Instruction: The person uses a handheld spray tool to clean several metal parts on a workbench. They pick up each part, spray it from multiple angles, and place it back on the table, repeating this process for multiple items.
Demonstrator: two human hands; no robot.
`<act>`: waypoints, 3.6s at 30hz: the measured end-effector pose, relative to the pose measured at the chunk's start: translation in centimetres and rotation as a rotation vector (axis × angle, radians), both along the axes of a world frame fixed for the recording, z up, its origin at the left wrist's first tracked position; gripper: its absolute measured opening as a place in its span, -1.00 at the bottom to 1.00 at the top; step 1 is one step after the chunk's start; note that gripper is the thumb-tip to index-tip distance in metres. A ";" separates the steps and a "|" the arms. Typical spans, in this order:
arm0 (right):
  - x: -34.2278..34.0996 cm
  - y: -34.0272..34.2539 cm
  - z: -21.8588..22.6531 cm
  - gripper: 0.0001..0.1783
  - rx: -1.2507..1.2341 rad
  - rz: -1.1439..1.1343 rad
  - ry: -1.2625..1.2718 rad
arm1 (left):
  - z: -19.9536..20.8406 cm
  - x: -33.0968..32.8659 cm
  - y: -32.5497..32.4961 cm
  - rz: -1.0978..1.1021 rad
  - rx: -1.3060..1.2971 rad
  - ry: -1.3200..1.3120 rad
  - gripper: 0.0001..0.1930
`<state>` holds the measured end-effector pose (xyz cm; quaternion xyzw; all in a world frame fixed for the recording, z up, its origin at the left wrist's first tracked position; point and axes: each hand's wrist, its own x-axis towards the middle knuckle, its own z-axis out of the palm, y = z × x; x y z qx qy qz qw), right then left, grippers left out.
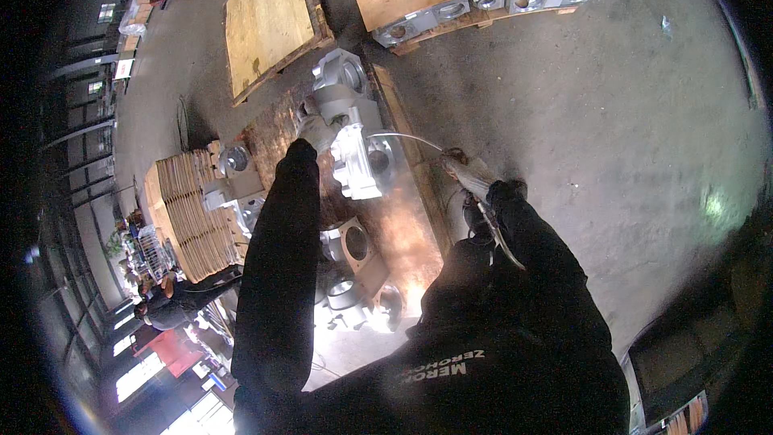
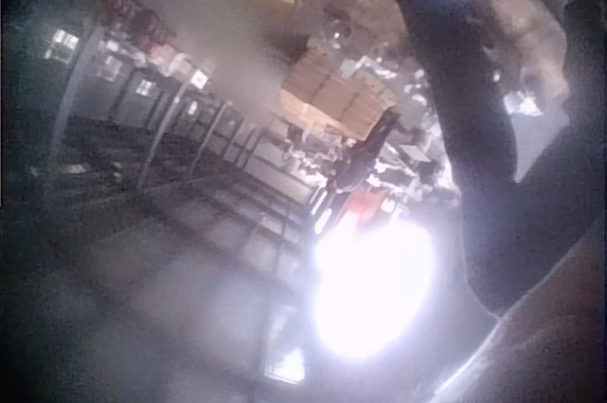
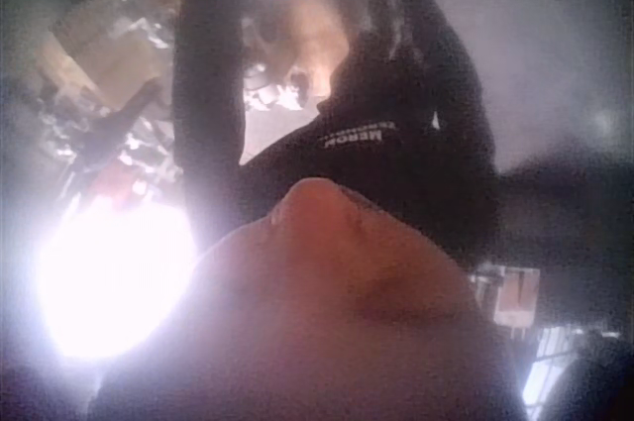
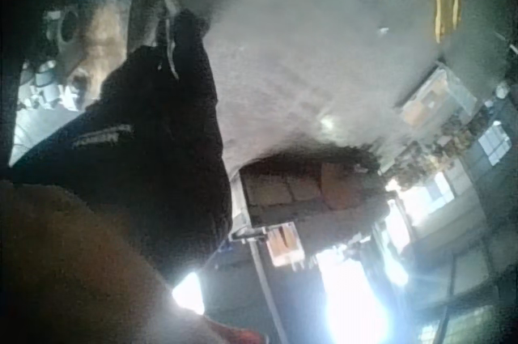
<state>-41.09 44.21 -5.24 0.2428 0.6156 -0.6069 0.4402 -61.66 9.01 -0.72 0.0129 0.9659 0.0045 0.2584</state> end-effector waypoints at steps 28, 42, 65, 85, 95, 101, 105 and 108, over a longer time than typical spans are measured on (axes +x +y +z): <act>-1.1 -1.8 -13.4 -0.29 0.232 0.051 0.062 | 5.2 1.4 6.0 0.119 0.046 0.152 0.12; 3.4 1.3 -7.1 -0.65 0.168 -0.040 0.377 | 3.7 3.3 1.0 0.044 0.050 0.177 0.04; 15.3 -2.6 1.9 -0.45 -0.107 -0.171 -0.055 | 1.2 0.1 2.8 0.073 -0.067 0.186 0.28; 15.1 -1.6 -6.7 -0.63 0.009 -0.218 0.005 | 3.9 1.1 4.9 0.135 -0.025 0.183 0.28; 15.3 -2.8 -11.0 -0.54 -0.036 -0.238 -0.040 | 2.0 0.2 2.6 0.054 -0.042 0.151 0.28; 10.8 -1.3 -7.8 -0.59 -0.064 -0.048 -0.185 | 4.0 1.5 3.9 0.066 -0.066 0.127 0.22; 12.5 -2.1 -11.2 -0.65 0.147 0.107 0.234 | 5.8 1.0 5.3 0.046 -0.151 0.024 0.14; 13.0 -1.1 -14.7 -0.65 0.149 -0.155 0.370 | 4.9 0.8 5.9 -0.058 -0.131 0.132 0.13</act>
